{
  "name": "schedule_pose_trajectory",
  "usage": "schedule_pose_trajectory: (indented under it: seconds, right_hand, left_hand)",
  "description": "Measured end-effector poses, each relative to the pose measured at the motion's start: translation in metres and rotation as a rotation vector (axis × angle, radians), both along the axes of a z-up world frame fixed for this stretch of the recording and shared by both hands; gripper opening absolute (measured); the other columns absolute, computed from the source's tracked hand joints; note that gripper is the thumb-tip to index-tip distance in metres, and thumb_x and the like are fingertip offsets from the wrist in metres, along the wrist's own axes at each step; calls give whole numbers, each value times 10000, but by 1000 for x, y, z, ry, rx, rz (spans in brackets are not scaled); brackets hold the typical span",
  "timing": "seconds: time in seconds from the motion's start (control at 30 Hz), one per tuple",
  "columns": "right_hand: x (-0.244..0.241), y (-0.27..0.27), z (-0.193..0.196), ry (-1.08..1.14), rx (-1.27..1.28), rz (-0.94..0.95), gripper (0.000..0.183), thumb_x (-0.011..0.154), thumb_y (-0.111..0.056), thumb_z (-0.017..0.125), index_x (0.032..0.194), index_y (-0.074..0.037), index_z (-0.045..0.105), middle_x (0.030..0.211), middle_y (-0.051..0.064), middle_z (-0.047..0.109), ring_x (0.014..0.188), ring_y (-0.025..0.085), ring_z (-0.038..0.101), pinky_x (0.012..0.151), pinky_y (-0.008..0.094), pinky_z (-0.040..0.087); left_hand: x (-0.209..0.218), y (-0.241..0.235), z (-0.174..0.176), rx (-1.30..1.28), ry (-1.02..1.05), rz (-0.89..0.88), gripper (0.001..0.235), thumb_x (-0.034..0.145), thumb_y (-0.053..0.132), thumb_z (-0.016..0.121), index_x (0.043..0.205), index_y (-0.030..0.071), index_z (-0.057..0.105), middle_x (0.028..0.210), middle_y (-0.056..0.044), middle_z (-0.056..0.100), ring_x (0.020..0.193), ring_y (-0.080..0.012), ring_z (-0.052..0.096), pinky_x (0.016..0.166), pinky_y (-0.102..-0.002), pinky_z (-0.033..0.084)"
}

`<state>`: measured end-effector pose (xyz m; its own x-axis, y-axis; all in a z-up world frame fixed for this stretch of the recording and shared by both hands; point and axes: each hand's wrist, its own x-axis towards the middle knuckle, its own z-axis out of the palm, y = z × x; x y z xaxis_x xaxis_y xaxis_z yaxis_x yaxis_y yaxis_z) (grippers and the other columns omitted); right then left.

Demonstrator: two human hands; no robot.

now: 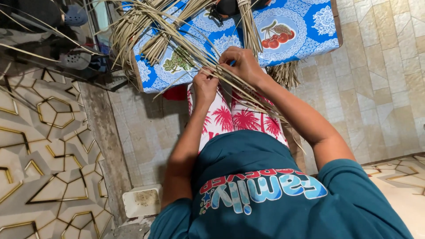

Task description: The person sits on the floor and repeatedly gathers dried plant stalks, aligns them, and ties them into bundles using thin strips. They place each finished bundle on a patterned cloth on the floor and continue with the next set of stalks.

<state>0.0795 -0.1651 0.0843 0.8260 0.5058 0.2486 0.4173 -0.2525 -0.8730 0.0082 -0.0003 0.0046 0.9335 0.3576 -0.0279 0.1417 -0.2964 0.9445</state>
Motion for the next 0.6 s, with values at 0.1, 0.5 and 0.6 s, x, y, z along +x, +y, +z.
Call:
schedule_pose_trajectory:
  seconds: [0.1,0.5,0.6]
  right_hand:
    - [-1,-1,7,-16,-18,1,62,874,9,810,903,-35,779,864,139,724,781,271,727,647,337,598]
    - [-9,-3,10,-80,-109,45,113,900,57,751,962,-37,755,872,140,727,791,278,725,596,346,595]
    - [-12,0,8,-143,-107,5,167,882,73,747,988,-55,755,868,143,736,780,320,733,626,389,606]
  left_hand:
    - [1,0,2,14,5,-10,93,822,183,764,890,159,823,904,-77,744,966,-333,716,860,-438,559]
    - [2,0,5,57,227,-21,116,818,347,785,873,256,832,905,2,777,992,-346,713,885,-470,555]
    - [5,-3,3,38,261,-1,122,817,352,775,878,261,830,895,-2,783,998,-354,718,884,-473,555]
